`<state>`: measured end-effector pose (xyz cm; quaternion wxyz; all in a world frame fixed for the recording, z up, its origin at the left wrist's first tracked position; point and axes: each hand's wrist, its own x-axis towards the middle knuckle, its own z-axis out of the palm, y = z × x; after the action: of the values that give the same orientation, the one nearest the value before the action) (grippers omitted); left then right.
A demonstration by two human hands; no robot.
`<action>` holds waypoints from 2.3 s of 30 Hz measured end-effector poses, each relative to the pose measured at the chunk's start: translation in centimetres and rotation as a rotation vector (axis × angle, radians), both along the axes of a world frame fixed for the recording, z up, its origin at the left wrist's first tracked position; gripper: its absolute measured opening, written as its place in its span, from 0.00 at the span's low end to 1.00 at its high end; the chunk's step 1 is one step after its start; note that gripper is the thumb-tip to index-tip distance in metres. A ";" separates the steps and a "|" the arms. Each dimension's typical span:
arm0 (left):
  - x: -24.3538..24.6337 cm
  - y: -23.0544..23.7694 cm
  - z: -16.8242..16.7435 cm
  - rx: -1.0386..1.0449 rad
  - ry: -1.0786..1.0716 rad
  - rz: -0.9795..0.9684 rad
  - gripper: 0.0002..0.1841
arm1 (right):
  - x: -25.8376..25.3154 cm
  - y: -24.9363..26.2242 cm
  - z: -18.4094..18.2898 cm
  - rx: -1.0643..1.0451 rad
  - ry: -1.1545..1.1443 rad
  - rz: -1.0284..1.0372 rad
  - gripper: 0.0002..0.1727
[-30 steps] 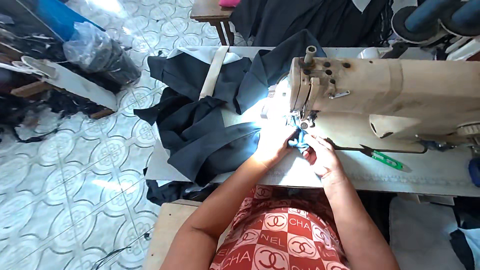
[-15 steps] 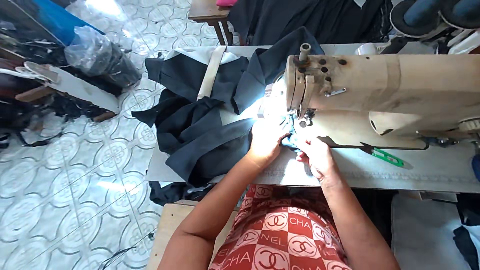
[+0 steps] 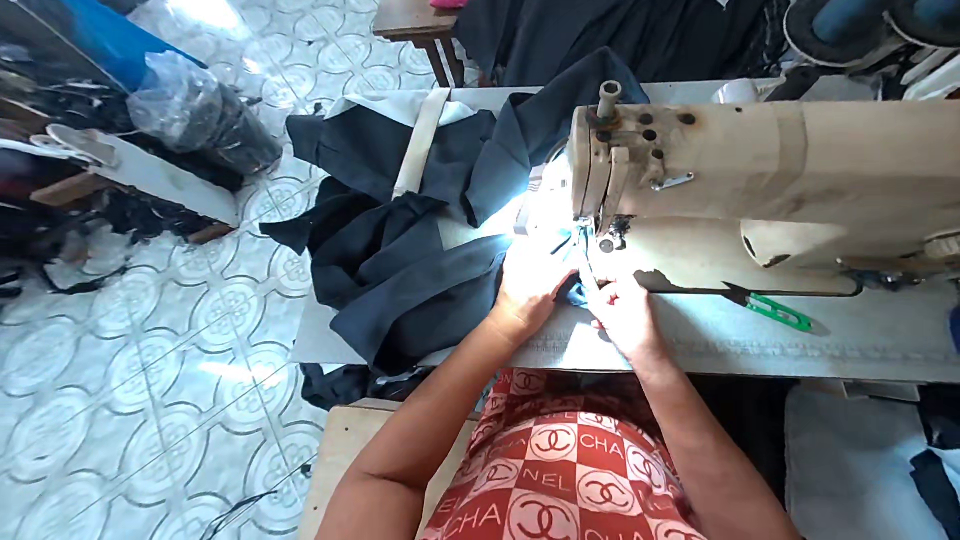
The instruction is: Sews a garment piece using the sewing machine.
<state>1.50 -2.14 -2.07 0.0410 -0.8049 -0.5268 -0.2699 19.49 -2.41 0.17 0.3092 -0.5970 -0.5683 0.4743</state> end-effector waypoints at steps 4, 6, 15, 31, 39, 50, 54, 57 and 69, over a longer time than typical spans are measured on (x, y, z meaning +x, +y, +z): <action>0.2 0.1 0.0 0.006 0.001 -0.046 0.18 | -0.4 -0.3 -0.4 0.131 -0.116 0.029 0.18; 0.3 -0.1 0.5 -0.056 0.025 -0.073 0.19 | -0.6 -0.4 -0.2 0.182 -0.154 0.037 0.17; -0.4 -1.0 0.0 -0.002 0.018 -0.141 0.14 | -1.8 -0.9 1.1 0.247 -0.474 0.164 0.18; -0.7 -0.5 0.4 -0.055 0.012 -0.162 0.16 | -1.2 -1.9 -2.4 0.724 -0.669 0.177 0.18; -1.0 -0.2 0.6 -0.084 0.036 -0.172 0.15 | -1.5 -1.8 -2.6 0.773 -0.713 0.171 0.19; -1.4 3.4 1.2 -0.187 0.033 -0.117 0.17 | -2.4 2.4 -1.8 0.596 -0.636 0.153 0.19; -1.5 3.5 1.0 -0.185 0.022 -0.120 0.17 | -2.6 2.6 -1.4 0.531 -0.656 0.162 0.18; -1.8 3.4 0.3 -0.143 -0.011 -0.133 0.16 | -1.9 2.7 -1.6 0.535 -0.615 0.188 0.18; -2.2 3.3 2.0 -0.480 -0.234 0.062 0.20 | -3.1 2.6 -2.1 0.467 -0.432 0.034 0.12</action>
<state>-0.73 1.20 -0.05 -0.2040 -0.7386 -0.6012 -0.2269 16.41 0.19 -1.89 0.3023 -0.5872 -0.7242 0.1983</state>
